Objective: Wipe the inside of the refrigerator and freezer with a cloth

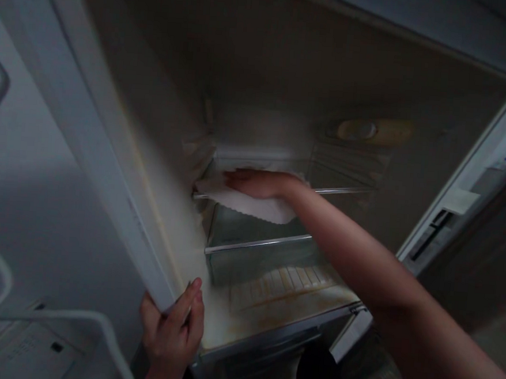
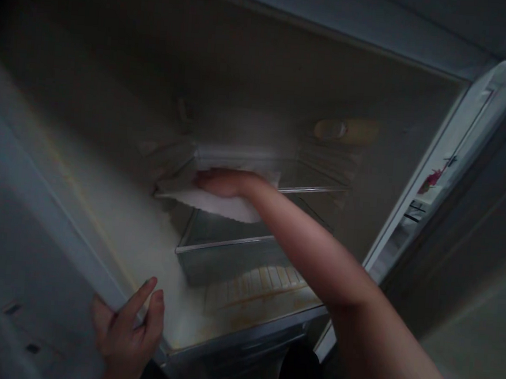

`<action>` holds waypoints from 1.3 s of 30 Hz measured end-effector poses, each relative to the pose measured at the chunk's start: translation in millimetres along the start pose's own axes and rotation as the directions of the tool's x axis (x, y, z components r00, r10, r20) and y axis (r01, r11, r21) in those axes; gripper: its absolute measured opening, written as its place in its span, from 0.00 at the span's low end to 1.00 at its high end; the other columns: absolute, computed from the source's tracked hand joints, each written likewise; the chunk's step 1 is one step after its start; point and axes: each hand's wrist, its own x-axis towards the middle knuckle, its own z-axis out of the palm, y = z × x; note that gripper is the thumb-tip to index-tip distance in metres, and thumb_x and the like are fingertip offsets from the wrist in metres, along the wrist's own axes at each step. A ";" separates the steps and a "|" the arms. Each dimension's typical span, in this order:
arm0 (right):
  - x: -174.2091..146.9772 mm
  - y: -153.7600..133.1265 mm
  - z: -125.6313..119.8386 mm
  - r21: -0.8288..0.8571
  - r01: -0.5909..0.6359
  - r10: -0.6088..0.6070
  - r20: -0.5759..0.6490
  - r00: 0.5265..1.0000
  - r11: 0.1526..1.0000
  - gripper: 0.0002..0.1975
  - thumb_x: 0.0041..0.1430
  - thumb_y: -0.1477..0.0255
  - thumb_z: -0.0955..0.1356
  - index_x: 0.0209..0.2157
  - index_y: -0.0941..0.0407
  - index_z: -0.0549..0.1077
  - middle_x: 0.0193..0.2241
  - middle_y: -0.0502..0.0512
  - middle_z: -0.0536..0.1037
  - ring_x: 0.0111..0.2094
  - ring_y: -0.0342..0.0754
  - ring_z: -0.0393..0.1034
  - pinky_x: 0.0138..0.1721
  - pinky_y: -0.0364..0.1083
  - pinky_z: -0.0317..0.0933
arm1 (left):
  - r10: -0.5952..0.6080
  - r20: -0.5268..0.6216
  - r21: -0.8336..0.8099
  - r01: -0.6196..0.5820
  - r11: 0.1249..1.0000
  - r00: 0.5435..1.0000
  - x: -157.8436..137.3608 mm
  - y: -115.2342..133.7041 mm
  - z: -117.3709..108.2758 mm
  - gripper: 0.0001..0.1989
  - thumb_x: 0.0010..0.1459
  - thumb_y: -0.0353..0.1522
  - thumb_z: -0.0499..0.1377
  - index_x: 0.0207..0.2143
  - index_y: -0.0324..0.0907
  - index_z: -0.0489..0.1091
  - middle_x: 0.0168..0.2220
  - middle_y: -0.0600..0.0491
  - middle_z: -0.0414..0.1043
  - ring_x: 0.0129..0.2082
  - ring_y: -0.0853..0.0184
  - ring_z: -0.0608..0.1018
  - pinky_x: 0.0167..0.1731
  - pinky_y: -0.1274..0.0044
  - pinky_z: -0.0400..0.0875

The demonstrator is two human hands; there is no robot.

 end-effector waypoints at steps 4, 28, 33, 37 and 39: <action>5.8 -58.3 7.7 0.016 -0.060 0.059 0.024 0.998 0.998 0.25 0.73 0.56 0.62 0.63 0.54 0.73 0.63 0.49 0.73 0.64 0.56 0.66 0.64 0.52 0.60 | 0.019 0.008 -0.050 -0.019 0.999 1.000 -5.7 -6.3 0.9 0.18 0.54 0.23 0.70 0.47 0.41 0.78 0.44 0.43 0.73 0.45 0.58 0.77 0.40 0.72 0.73; -190.4 104.1 -24.8 -0.203 -0.704 0.455 -0.636 0.623 0.680 0.27 0.59 0.83 0.63 0.56 0.56 0.79 0.54 0.62 0.79 0.57 0.59 0.72 0.58 0.54 0.64 | 0.020 0.041 -0.037 -0.018 0.999 0.999 -7.4 -15.0 2.2 0.16 0.54 0.27 0.70 0.47 0.41 0.78 0.41 0.45 0.70 0.35 0.64 0.73 0.33 0.73 0.71; -191.0 98.3 0.3 -0.169 -0.762 0.407 -0.763 0.503 0.625 0.25 0.56 0.81 0.62 0.53 0.55 0.77 0.51 0.63 0.78 0.55 0.62 0.68 0.56 0.58 0.63 | -0.003 0.046 -0.064 0.006 0.998 0.999 -7.1 -12.9 1.8 0.15 0.55 0.28 0.70 0.46 0.41 0.78 0.40 0.46 0.69 0.38 0.62 0.74 0.34 0.73 0.70; -196.6 98.2 10.1 -0.210 -0.756 0.359 -0.781 0.511 0.620 0.26 0.51 0.81 0.62 0.52 0.55 0.74 0.51 0.63 0.76 0.54 0.61 0.66 0.55 0.58 0.63 | -0.014 0.043 -0.066 0.016 0.998 0.999 -6.1 -9.0 1.2 0.15 0.55 0.26 0.69 0.46 0.41 0.78 0.41 0.45 0.70 0.43 0.59 0.76 0.38 0.72 0.73; -197.9 99.7 11.7 -0.208 -0.750 0.345 -0.790 0.508 0.628 0.26 0.50 0.81 0.63 0.52 0.55 0.73 0.51 0.63 0.75 0.54 0.61 0.65 0.55 0.58 0.63 | -0.015 0.051 -0.062 0.018 0.998 0.999 -6.5 -8.4 1.1 0.14 0.56 0.26 0.69 0.46 0.41 0.78 0.42 0.44 0.70 0.43 0.59 0.76 0.38 0.72 0.73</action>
